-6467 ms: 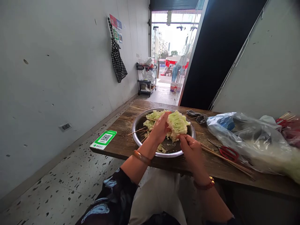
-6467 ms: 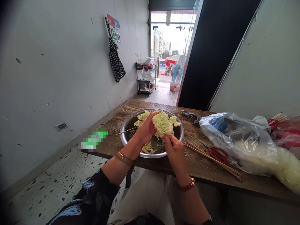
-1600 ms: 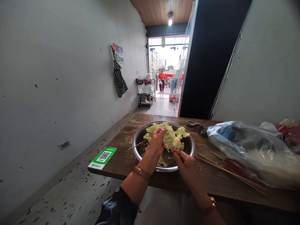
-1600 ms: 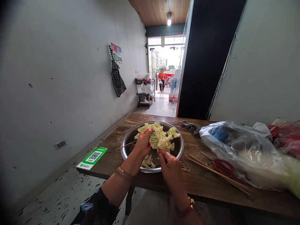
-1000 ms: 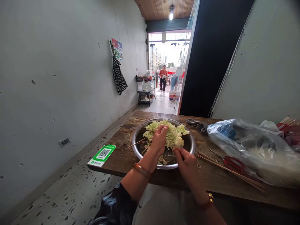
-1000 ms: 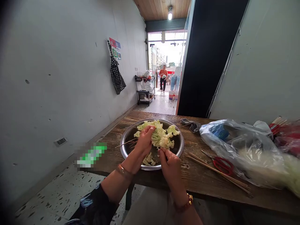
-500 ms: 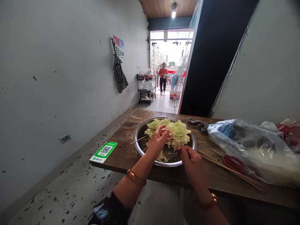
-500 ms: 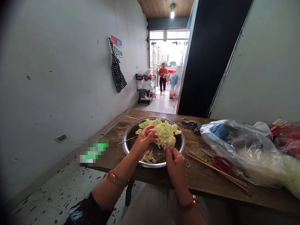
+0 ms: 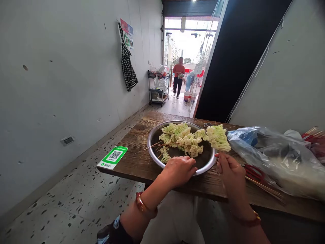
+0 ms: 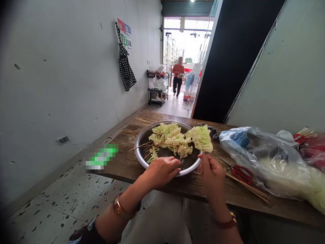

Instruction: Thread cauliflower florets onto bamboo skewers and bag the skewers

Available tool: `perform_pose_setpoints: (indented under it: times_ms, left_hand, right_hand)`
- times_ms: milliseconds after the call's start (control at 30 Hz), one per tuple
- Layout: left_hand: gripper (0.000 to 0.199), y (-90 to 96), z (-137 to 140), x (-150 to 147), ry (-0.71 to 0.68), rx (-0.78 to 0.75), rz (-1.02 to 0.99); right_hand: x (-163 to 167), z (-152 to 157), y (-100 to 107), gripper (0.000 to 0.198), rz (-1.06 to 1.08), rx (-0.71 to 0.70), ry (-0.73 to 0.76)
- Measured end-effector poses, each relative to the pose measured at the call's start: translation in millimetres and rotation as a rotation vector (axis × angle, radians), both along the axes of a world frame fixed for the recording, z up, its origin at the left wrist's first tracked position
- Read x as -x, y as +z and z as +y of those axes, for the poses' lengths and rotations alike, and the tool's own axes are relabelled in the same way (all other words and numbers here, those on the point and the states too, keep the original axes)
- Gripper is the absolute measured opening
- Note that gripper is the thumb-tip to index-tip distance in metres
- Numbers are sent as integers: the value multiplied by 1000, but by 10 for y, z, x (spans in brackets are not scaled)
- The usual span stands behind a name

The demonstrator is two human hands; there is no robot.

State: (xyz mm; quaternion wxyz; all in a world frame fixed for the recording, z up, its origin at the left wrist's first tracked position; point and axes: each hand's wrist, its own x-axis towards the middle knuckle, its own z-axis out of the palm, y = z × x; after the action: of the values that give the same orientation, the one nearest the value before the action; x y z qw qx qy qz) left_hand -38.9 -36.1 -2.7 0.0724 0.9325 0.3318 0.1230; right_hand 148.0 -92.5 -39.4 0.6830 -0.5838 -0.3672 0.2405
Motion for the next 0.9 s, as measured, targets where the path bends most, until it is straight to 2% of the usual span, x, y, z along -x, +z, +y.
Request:
perform_pose_setpoints:
  times_ms: [133, 233, 500, 667, 767, 900]
  left_hand:
    - [27, -27, -15, -3, -8, -73, 32]
    - [28, -48, -15, 1, -11, -92, 19]
    - [30, -124, -35, 5, -25, -45, -55]
    - [27, -120, -19, 37, -40, 5, -130]
    - [25, -123, 40, 83, 10, 73, -309]
    - [27, -182, 158, 172, 131, 168, -912]
  right_hand:
    - [-188, 78, 114, 40, -51, 56, 124]
    - [-251, 286, 198, 42, -142, 95, 218]
    - [-260, 995, 286, 47, -347, 141, 185]
    - [-359, 1018, 302, 41, -475, 238, 266]
    - [-475, 828, 342, 43, -619, 278, 215]
    - [-558, 427, 419, 44, -687, 257, 53]
